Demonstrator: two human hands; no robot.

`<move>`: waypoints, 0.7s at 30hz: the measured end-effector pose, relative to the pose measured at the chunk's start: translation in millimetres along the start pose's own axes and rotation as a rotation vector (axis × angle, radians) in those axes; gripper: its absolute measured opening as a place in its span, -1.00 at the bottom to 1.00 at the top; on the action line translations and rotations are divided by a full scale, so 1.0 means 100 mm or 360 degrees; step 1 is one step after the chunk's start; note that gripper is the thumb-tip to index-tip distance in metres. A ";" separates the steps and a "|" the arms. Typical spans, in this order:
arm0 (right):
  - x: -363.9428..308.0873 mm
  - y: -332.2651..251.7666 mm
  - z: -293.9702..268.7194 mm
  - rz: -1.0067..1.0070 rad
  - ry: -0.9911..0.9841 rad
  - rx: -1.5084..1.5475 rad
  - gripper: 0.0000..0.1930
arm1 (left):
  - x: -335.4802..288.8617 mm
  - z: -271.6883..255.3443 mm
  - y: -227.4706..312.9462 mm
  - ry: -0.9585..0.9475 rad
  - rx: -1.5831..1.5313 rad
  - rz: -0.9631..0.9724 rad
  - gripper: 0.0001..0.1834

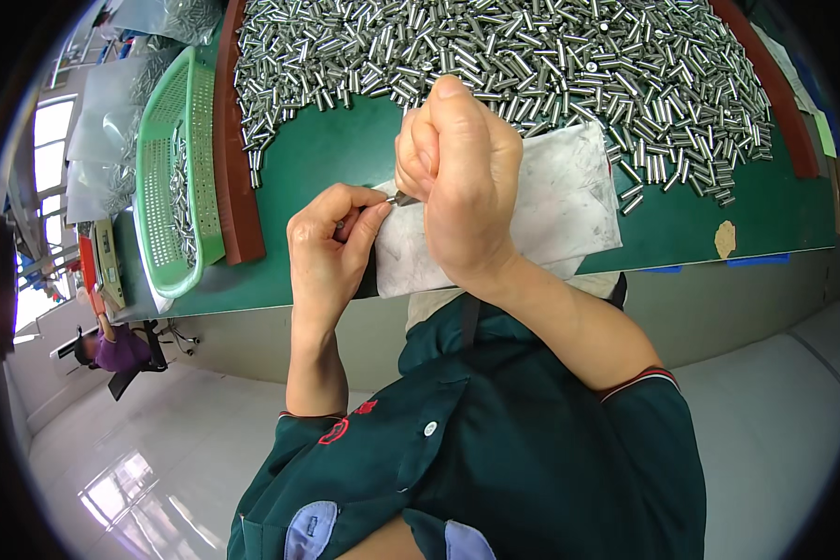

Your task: Inspecting and processing small metal electronic pins at an assembly station.

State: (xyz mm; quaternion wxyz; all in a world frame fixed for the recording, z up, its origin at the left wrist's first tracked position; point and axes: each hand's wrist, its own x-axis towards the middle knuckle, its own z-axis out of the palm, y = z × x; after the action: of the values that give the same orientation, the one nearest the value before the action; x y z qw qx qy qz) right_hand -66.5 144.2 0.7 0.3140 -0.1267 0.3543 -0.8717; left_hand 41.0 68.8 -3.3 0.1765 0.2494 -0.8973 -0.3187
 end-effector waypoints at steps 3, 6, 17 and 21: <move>0.00 0.00 0.00 0.0001 0.0007 -0.0006 -0.62 | -0.01 0.01 -0.01 0.0019 -0.0008 0.0019 -0.92; 0.00 0.01 0.00 0.0002 0.0004 -0.0024 -0.62 | -0.01 0.01 -0.03 0.0033 -0.0001 0.0044 -0.93; 0.01 0.04 0.00 -0.0014 0.0012 -0.0006 -0.61 | -0.02 0.03 -0.06 0.0064 0.0008 0.0074 -0.93; 0.02 0.04 0.01 -0.0013 0.0032 -0.0032 -0.61 | -0.02 0.04 -0.07 0.0071 0.0001 0.0071 -0.93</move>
State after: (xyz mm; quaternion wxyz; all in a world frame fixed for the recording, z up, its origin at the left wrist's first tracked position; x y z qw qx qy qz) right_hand -65.6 140.1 -0.8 0.3057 -0.1226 0.3656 -0.8705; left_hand 42.8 66.9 -10.6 0.2033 0.2364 -0.8986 -0.3088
